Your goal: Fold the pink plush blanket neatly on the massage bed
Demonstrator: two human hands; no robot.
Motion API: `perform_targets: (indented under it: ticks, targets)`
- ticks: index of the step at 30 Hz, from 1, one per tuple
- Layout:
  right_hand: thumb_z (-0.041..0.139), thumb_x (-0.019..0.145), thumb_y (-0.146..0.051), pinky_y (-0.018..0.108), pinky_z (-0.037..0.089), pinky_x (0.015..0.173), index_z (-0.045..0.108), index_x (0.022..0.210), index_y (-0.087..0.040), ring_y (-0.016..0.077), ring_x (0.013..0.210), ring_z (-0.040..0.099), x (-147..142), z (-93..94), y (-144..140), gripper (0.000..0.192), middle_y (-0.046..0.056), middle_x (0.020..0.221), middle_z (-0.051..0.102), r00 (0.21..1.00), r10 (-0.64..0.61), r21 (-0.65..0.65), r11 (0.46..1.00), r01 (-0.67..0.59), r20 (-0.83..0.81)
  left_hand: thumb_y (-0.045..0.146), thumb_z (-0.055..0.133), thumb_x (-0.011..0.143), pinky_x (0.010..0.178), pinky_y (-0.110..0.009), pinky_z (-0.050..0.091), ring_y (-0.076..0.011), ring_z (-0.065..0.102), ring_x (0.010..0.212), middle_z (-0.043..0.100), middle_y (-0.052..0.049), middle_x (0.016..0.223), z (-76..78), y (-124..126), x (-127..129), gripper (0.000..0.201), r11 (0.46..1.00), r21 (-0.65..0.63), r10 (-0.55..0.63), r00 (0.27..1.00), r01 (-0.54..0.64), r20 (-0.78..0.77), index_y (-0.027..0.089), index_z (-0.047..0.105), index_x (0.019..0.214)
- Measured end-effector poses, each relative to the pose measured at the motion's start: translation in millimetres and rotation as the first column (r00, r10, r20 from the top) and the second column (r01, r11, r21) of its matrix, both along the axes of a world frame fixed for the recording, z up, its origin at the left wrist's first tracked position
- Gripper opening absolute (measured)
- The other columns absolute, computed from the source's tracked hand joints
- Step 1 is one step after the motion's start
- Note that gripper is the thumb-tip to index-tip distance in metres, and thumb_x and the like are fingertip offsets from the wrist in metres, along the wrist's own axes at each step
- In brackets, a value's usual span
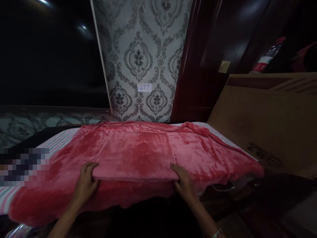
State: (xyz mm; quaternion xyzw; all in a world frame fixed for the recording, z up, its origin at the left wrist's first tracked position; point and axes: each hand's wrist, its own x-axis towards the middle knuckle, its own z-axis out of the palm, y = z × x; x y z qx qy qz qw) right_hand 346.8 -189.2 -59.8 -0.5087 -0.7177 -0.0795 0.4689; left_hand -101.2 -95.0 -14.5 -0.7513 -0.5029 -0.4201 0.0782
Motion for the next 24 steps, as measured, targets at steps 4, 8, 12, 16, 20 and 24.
perform_targets:
  ticks: [4, 8, 12, 16, 20, 24]
  targets:
    - [0.047, 0.076, -0.010, 0.052, 0.048, 0.098, 0.065, 0.122, -0.026, 0.0286, 0.116, 0.060, 7, 30.0, 10, 0.052, 0.007, 0.118, 0.071, 0.997, -0.063, 0.064, 0.996, 0.065, -0.038, 0.026, 0.054, 0.074, 0.090, -0.044, 0.055, -0.0303, 0.063, 0.105, 0.061, -0.010, 0.110, 43.2, 5, 4, 0.036, 0.998, 0.055, -0.022, 1.000, 0.021, 0.009, 0.025, 0.057, 0.110]
    - [0.049, 0.088, -0.027, 0.049, 0.045, 0.103, 0.067, 0.112, -0.025, 0.0283, 0.113, 0.062, 15, 98.2, 21, 0.031, 0.008, 0.116, 0.071, 0.984, -0.083, 0.111, 0.989, 0.101, -0.155, 0.035, 0.056, 0.072, 0.089, -0.045, 0.054, -0.0291, 0.063, 0.099, 0.063, -0.008, 0.100, 121.6, 11, 16, 0.029, 0.988, 0.152, -0.041, 0.998, 0.034, 0.041, 0.024, 0.058, 0.099]
    - [0.055, 0.090, -0.037, 0.037, 0.051, 0.084, 0.065, 0.104, -0.021, 0.0243, 0.093, 0.063, 17, 188.5, 19, 0.023, 0.006, 0.098, 0.071, 0.935, -0.066, 0.175, 0.976, 0.133, -0.347, 0.040, 0.059, 0.067, 0.101, -0.048, 0.048, -0.0269, 0.060, 0.104, 0.063, -0.005, 0.103, 205.4, 11, 29, 0.029, 0.993, 0.121, -0.018, 0.981, -0.006, 0.191, 0.023, 0.058, 0.090]
    - [0.058, 0.091, -0.038, 0.031, 0.047, 0.081, 0.064, 0.096, -0.019, 0.0172, 0.085, 0.058, 24, 250.2, 29, 0.021, 0.000, 0.088, 0.064, 0.898, 0.064, 0.261, 0.964, 0.058, -0.436, 0.046, 0.068, 0.063, 0.084, -0.045, 0.055, -0.0187, 0.058, 0.074, 0.061, 0.001, 0.079, 260.6, 19, 34, 0.040, 0.988, -0.111, -0.046, 0.881, 0.111, 0.471, 0.019, 0.062, 0.092]
    - [0.061, 0.087, -0.043, 0.029, 0.048, 0.075, 0.064, 0.093, -0.018, 0.0149, 0.078, 0.057, 43, 257.0, 79, 0.025, 0.000, 0.084, 0.063, 0.825, 0.137, 0.096, 0.990, -0.101, -0.549, 0.041, 0.073, 0.060, 0.073, -0.039, 0.055, -0.0160, 0.055, 0.066, 0.062, 0.001, 0.073, 274.4, 52, 38, 0.041, 0.920, -0.307, -0.042, 0.839, 0.244, 0.543, 0.015, 0.065, 0.090]
    - [0.054, 0.086, -0.049, 0.033, 0.052, 0.076, 0.064, 0.092, -0.019, 0.0171, 0.077, 0.061, 48, 217.1, 138, 0.032, 0.003, 0.084, 0.068, 0.767, -0.031, -0.215, 0.966, -0.141, -0.641, 0.044, 0.070, 0.065, 0.064, -0.031, 0.054, -0.0149, 0.057, 0.063, 0.063, 0.001, 0.066, 236.3, 95, 49, 0.033, 0.855, -0.438, 0.005, 0.839, 0.279, 0.544, 0.015, 0.064, 0.081]
